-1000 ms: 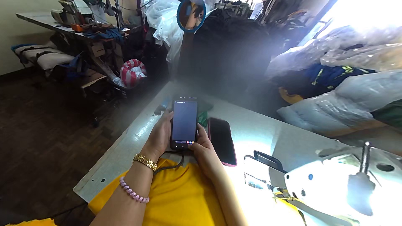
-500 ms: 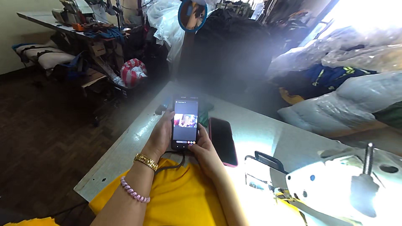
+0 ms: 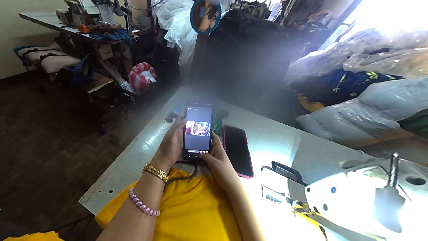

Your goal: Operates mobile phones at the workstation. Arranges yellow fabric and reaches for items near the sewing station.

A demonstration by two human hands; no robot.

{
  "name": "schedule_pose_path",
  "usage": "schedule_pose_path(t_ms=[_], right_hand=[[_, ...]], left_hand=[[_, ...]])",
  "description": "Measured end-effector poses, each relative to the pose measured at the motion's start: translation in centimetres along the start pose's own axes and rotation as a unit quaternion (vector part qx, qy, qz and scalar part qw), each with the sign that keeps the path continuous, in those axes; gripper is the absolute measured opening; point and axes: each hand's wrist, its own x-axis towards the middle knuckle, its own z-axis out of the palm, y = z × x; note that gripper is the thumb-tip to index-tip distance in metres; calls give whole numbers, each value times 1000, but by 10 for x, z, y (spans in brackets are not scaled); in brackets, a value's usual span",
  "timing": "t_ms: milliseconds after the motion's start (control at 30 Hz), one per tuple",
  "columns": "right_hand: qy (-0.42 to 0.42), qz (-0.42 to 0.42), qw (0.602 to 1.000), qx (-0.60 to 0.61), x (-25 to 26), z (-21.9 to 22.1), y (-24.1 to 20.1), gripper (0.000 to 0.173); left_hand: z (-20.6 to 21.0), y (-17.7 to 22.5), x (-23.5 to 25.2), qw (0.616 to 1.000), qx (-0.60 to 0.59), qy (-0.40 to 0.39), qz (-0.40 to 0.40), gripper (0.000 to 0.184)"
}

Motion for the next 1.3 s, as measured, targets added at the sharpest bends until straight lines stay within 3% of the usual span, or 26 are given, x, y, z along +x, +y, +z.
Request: schedule_pose_path(t_ms=[867,1067,1300], right_hand=[[0,10,1000,0,0,-1,2,75],[49,-9,998,-36,-3,9,0,66],[86,-34,991,-102,-3,16,1,71]], left_hand=[[2,-1,0,999,6,40,-30,45],[0,-2,1,999,9,21,-24,47],[0,-2,1,1000,5,13,-21,47]])
